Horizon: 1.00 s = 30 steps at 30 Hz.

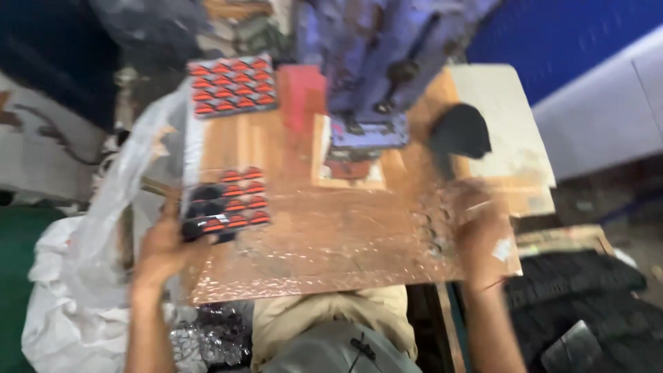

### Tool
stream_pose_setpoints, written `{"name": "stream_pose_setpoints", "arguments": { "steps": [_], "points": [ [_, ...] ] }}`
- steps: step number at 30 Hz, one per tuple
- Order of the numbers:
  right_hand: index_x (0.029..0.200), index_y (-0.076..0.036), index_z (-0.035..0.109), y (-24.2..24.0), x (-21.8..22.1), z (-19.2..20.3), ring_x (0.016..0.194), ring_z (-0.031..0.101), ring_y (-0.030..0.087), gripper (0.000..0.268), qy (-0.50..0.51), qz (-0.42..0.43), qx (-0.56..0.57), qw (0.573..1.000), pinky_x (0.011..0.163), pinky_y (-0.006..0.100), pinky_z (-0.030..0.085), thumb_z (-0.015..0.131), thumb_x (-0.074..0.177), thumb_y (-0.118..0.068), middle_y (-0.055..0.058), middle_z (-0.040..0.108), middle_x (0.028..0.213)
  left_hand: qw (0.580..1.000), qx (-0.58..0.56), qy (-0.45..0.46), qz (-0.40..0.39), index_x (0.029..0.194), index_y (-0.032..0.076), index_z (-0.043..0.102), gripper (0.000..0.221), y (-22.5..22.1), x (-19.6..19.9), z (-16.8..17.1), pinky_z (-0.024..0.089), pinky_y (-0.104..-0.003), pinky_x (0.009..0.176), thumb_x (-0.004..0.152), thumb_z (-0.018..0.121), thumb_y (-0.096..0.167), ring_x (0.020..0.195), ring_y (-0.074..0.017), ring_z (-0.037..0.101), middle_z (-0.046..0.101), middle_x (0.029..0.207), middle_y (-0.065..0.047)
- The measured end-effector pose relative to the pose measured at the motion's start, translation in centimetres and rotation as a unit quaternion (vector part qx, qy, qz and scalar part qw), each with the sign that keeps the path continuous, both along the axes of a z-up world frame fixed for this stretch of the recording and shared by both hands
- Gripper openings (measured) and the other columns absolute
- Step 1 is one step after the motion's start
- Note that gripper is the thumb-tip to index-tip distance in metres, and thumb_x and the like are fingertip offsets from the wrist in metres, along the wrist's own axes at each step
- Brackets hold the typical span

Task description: Placing embroidered patches onto black fabric pieces at a workbench.

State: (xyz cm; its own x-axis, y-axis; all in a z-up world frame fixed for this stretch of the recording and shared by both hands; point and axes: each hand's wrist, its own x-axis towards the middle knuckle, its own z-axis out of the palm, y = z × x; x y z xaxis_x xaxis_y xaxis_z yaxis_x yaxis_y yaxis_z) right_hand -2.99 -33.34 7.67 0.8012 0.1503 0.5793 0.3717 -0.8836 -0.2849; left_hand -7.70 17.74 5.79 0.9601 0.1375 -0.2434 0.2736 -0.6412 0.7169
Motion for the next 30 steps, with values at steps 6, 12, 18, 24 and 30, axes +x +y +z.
{"name": "stream_pose_setpoints", "arguments": {
  "steps": [6, 12, 18, 24, 30],
  "points": [
    [0.135, -0.009, 0.049, 7.6, -6.1, -3.2, 0.146, 0.038, 0.040, 0.058, 0.126, 0.209, -0.138, 0.960, 0.120, 0.055, 0.026, 0.065, 0.088, -0.038, 0.020, 0.047, 0.152, 0.958, 0.206, -0.195, 0.043, 0.147, -0.007, 0.043, 0.103, -3.8, 0.2, 1.0, 0.042, -0.053, 0.109, 0.065, 0.091, 0.034, 0.127, -0.0485, 0.054, 0.057, 0.137, -0.032],
    [0.147, 0.006, 0.048, 9.7, 3.2, -2.4, 0.148, 0.034, 0.042, 0.080, 0.141, 0.184, -0.166, 0.958, 0.123, 0.055, 0.021, 0.057, 0.097, -0.056, 0.025, 0.043, 0.155, 0.919, 0.140, -0.332, -0.160, 0.152, -0.004, 0.043, 0.079, -15.9, 6.9, -3.9, 0.031, -0.059, 0.119, 0.093, 0.070, 0.041, 0.141, -0.0508, 0.041, 0.045, 0.150, -0.031],
    [0.145, -0.001, 0.056, 8.5, 5.6, -3.9, 0.143, 0.043, 0.043, 0.073, 0.111, 0.216, -0.128, 0.962, 0.122, 0.055, 0.027, 0.064, 0.094, -0.053, 0.024, 0.051, 0.150, 0.893, 0.192, -0.342, -0.222, 0.151, 0.008, 0.049, 0.068, -18.5, 8.5, -6.4, 0.024, -0.063, 0.119, 0.096, 0.063, 0.045, 0.145, -0.0452, 0.034, 0.042, 0.158, -0.020],
    [0.135, -0.004, 0.064, 8.2, 6.3, -3.2, 0.140, 0.046, 0.042, 0.062, 0.136, 0.231, -0.071, 0.961, 0.120, 0.053, 0.032, 0.069, 0.092, -0.048, 0.023, 0.057, 0.143, 0.894, 0.171, -0.337, -0.241, 0.147, 0.010, 0.054, 0.062, -17.8, 8.2, -5.2, 0.025, -0.060, 0.120, 0.095, 0.064, 0.044, 0.145, -0.0425, 0.035, 0.046, 0.155, -0.015],
    [0.130, -0.004, 0.069, 8.5, 5.8, -3.9, 0.138, 0.052, 0.040, 0.051, 0.114, 0.214, -0.051, 0.969, 0.120, 0.050, 0.036, 0.072, 0.094, -0.040, 0.021, 0.061, 0.141, 0.901, 0.138, -0.312, -0.270, 0.150, 0.006, 0.054, 0.065, -17.0, 8.6, -5.0, 0.028, -0.056, 0.123, 0.096, 0.067, 0.039, 0.140, -0.0375, 0.042, 0.051, 0.151, -0.012]
  ]
}}
